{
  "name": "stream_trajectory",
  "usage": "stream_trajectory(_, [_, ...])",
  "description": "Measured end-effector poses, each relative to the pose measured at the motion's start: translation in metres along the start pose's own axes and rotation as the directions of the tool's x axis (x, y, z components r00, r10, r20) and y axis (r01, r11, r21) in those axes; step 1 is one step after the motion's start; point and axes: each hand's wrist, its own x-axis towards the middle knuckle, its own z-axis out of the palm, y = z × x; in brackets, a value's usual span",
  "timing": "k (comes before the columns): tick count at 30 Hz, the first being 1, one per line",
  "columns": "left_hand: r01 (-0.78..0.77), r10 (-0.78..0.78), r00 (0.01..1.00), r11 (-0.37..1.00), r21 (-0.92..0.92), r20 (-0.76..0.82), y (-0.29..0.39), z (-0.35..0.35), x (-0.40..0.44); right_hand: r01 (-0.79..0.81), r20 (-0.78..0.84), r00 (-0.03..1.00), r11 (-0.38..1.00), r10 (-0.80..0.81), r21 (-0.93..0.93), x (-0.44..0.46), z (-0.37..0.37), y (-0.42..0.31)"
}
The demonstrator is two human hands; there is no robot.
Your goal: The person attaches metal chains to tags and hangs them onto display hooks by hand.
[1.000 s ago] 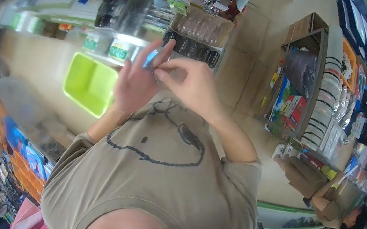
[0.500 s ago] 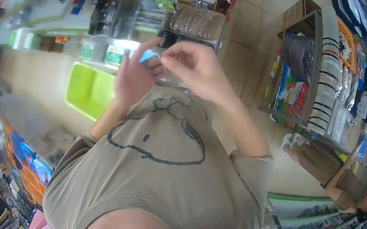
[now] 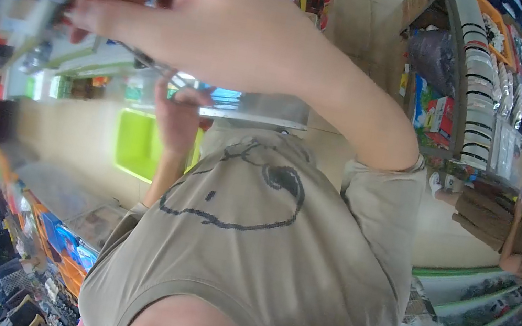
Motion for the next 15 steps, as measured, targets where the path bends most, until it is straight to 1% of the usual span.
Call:
stream_trajectory(2, [-0.021, 0.023, 0.998, 0.999, 0.046, -0.057, 0.002, 0.003, -0.001, 0.012, 0.021, 1.0, 1.0, -0.012, -0.002, 0.003, -0.001, -0.009])
stream_trajectory(5, [-0.002, 0.001, 0.974, 1.0, -0.001, -0.226, 0.011, 0.02, -0.002, 0.032, 0.025, 0.999, 0.999, -0.032, 0.001, 0.002, -0.003, -0.015])
stream_trajectory(8, [0.039, -0.094, 0.931, 0.986, -0.161, -0.353, 0.023, 0.033, 0.003, 0.056, 0.014, 0.998, 0.998, -0.056, 0.006, 0.001, -0.001, -0.016])
stream_trajectory(10, [-0.009, -0.225, 0.838, 0.905, -0.425, -0.497, 0.034, 0.036, 0.012, 0.073, -0.002, 0.997, 0.997, -0.073, 0.006, -0.001, -0.002, -0.018])
stream_trajectory(11, [-0.035, -0.29, 0.857, 0.793, -0.608, -0.427, 0.035, 0.028, 0.014, 0.083, -0.012, 0.997, 0.997, -0.083, 0.006, -0.001, -0.001, -0.018])
stream_trajectory(12, [-0.05, -0.352, 0.867, 0.643, -0.764, -0.353, 0.035, 0.021, 0.016, 0.087, -0.021, 0.996, 0.996, -0.087, 0.008, -0.002, -0.001, -0.016])
stream_trajectory(13, [-0.005, -0.333, 0.931, 0.396, -0.918, -0.149, 0.032, 0.005, 0.014, 0.099, -0.031, 0.995, 0.995, -0.099, 0.011, -0.002, -0.001, -0.016])
stream_trajectory(14, [0.08, -0.246, 0.968, 0.124, -0.989, 0.047, 0.028, -0.008, 0.011, 0.11, -0.041, 0.993, 0.994, -0.109, 0.013, -0.002, -0.002, -0.016])
stream_trajectory(15, [0.136, -0.288, 0.951, 0.079, -0.988, 0.108, 0.037, -0.005, 0.014, 0.12, -0.05, 0.992, 0.993, -0.119, 0.016, -0.002, -0.003, -0.017])
